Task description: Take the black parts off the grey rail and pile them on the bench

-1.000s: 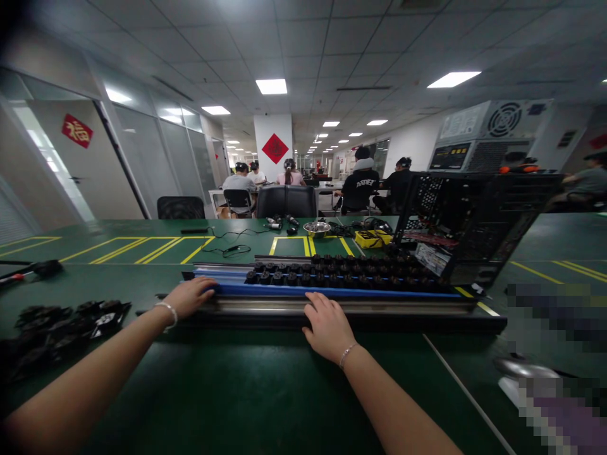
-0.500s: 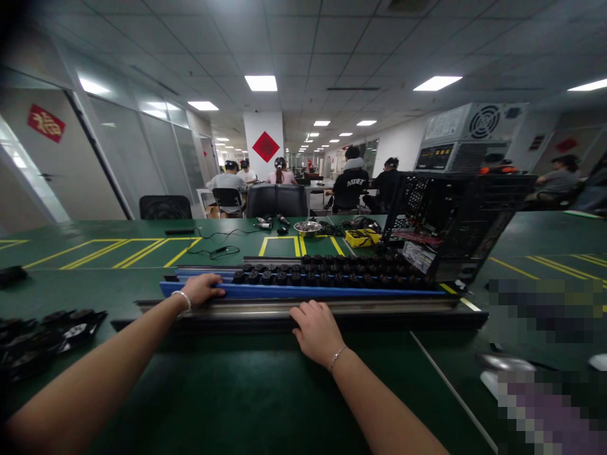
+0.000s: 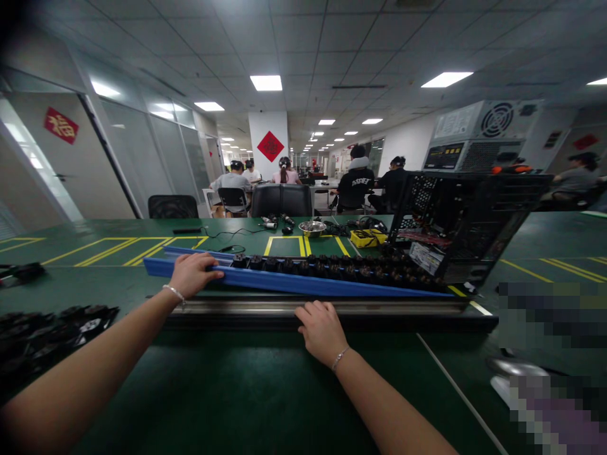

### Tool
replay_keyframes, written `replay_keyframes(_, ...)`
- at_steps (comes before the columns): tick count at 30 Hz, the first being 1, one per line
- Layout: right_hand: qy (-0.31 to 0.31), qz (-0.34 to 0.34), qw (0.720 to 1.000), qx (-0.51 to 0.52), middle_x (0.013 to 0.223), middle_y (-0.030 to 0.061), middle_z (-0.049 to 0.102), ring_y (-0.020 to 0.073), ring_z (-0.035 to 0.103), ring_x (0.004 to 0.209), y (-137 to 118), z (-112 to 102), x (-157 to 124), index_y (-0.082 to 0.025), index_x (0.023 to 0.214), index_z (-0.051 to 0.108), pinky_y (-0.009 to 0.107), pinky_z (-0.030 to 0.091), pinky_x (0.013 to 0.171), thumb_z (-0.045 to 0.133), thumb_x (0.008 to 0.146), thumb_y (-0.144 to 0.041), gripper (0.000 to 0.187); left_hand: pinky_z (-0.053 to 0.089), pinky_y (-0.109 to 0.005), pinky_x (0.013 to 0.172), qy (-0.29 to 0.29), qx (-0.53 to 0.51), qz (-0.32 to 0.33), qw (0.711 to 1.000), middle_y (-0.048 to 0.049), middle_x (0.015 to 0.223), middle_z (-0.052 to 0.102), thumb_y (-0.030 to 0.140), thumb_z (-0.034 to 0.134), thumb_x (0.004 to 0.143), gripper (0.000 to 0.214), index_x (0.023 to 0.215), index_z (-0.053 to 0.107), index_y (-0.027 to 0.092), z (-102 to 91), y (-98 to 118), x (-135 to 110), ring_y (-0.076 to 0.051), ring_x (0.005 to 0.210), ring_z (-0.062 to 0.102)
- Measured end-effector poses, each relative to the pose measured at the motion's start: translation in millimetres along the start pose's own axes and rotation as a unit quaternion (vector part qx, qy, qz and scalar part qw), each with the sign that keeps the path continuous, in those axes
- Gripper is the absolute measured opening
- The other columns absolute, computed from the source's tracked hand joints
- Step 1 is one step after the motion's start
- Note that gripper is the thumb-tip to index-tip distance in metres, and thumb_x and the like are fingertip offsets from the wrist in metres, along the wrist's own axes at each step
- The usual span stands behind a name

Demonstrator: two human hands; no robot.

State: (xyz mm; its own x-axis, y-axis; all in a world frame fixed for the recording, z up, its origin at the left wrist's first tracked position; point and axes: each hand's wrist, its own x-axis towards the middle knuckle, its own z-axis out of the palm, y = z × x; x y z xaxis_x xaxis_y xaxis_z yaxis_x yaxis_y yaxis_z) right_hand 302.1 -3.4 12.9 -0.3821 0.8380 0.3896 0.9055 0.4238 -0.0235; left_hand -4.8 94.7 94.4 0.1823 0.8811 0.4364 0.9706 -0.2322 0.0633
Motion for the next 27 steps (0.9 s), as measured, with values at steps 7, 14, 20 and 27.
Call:
replay_keyframes(7, -0.003, 0.004, 1.0, 0.0, 0.092, 0.0042, 0.058, 0.0191, 0.046, 0.09, 0.1, -0.4, -0.3, -0.024, 0.097, 0.055, 0.033, 0.027, 0.078, 0.052, 0.077, -0.021, 0.02, 0.027, -0.036, 0.088, 0.015, 0.02, -0.013, 1.0, 0.0021, 0.091, 0.065, 0.046, 0.052, 0.071, 0.023, 0.076, 0.064, 0.026, -29.3, -11.6, 6.2, -0.02, 0.095, 0.054)
replay_keyframes(14, -0.016, -0.015, 1.0, 0.01, 0.092, 0.0019, 0.057, 0.018, 0.045, 0.09, 10.1, 3.4, 15.4, -0.023, 0.094, 0.055, 0.033, 0.026, 0.081, 0.055, 0.075, -0.019, 0.02, 0.027, -0.038, 0.088, 0.021, 0.021, -0.054, 0.998, 0.002, 0.092, 0.064, 0.046, 0.051, 0.071, 0.024, 0.077, 0.063, 0.026, -53.2, -31.2, -8.5, -0.021, 0.095, 0.054)
replay_keyframes(20, -0.005, 0.002, 1.0, -0.004, 0.093, 0.0027, 0.059, 0.0176, 0.048, 0.093, 15.1, 13.6, 34.1, -0.024, 0.099, 0.056, 0.033, 0.029, 0.083, 0.055, 0.075, -0.018, 0.024, 0.028, -0.038, 0.088, 0.025, 0.018, -0.067, 0.997, 0.0011, 0.09, 0.064, 0.046, 0.05, 0.072, 0.024, 0.077, 0.062, 0.026, -55.0, -34.0, -23.7, -0.021, 0.094, 0.053)
replay_keyframes(27, -0.006, 0.063, 0.998, -0.013, 0.108, 0.0092, 0.062, 0.0252, 0.05, 0.106, 30.9, 34.9, 61.5, -0.023, 0.109, 0.058, 0.043, 0.03, 0.094, 0.044, 0.08, -0.026, 0.031, 0.027, -0.038, 0.086, 0.0, -0.012, -0.061, 0.998, 0.0018, 0.088, 0.064, 0.043, 0.052, 0.071, 0.02, 0.074, 0.062, 0.026, -45.7, -24.1, -39.9, -0.02, 0.093, 0.053)
